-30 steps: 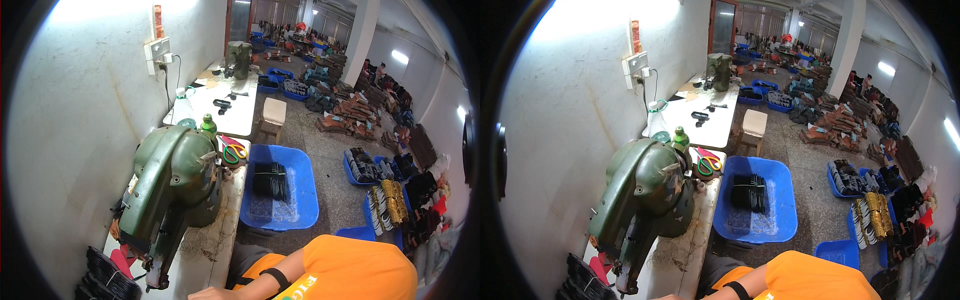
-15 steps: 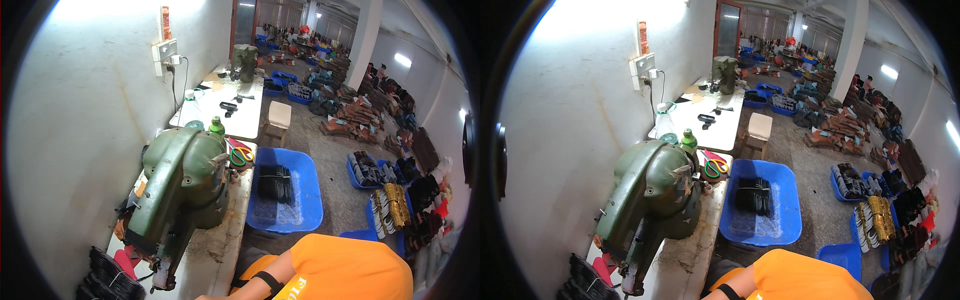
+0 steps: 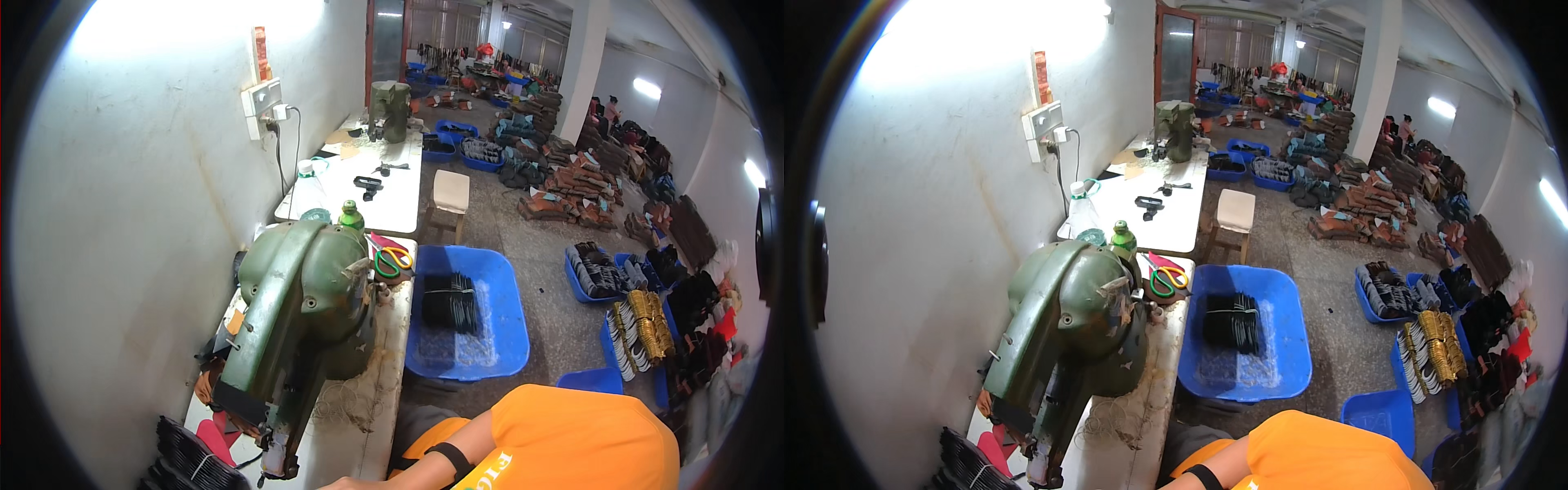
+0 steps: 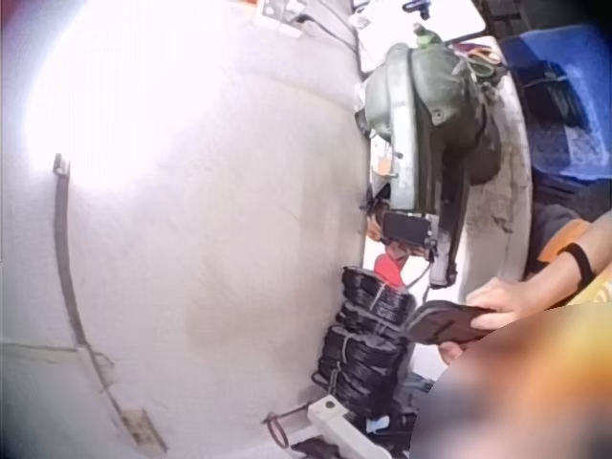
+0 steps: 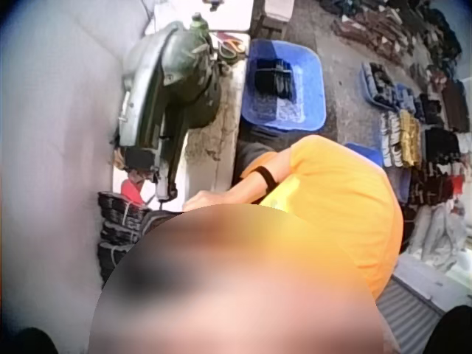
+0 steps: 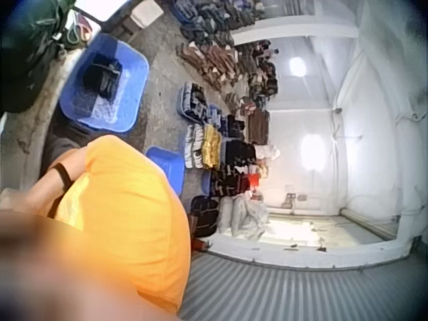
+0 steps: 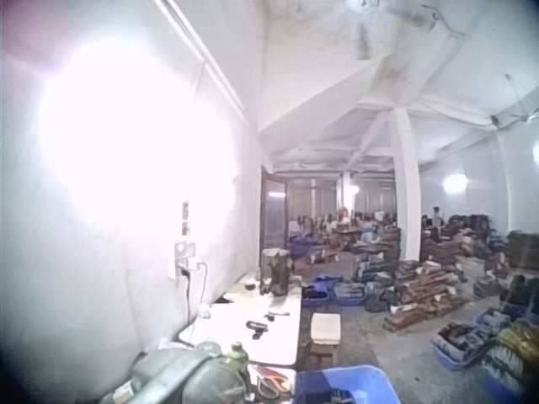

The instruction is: The recorder is seen assembling shoe soles by placing them into a machine, adjusting them, and then stacking the completed components.

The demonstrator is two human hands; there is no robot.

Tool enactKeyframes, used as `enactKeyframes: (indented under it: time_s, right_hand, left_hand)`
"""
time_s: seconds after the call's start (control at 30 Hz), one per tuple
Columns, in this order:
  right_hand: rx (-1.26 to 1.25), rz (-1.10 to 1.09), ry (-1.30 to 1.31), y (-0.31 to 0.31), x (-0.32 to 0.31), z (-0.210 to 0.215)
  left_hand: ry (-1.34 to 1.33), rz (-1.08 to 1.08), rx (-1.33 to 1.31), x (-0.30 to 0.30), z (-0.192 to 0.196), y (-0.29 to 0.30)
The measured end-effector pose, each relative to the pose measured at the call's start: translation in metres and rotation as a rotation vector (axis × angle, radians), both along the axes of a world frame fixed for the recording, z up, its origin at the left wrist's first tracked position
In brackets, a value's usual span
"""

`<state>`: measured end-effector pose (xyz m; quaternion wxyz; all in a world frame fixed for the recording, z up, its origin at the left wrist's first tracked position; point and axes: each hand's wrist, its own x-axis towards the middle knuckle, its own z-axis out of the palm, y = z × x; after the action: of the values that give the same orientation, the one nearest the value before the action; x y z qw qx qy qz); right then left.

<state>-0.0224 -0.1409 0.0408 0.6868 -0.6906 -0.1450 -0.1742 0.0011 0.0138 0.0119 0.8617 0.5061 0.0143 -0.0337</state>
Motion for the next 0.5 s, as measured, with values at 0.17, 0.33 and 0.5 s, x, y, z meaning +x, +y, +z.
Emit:
enactKeyframes:
  time_s: [0.17, 0.33, 0.5]
  right_hand:
    - [-0.015, -0.056, -0.057, -0.002, 0.0, 0.001]
    - [-0.048, -0.106, -0.098, -0.004, -0.002, 0.004]
    - [-0.054, -0.059, -0.106, -0.005, -0.004, 0.002]
  left_hand:
    - [-0.107, 0.111, 0.051, 0.002, -0.002, -0.004]
    - [-0.07, 0.222, 0.177, -0.011, 0.006, -0.012]
    - [-0.094, 0.206, 0.122, -0.009, -0.004, -0.004]
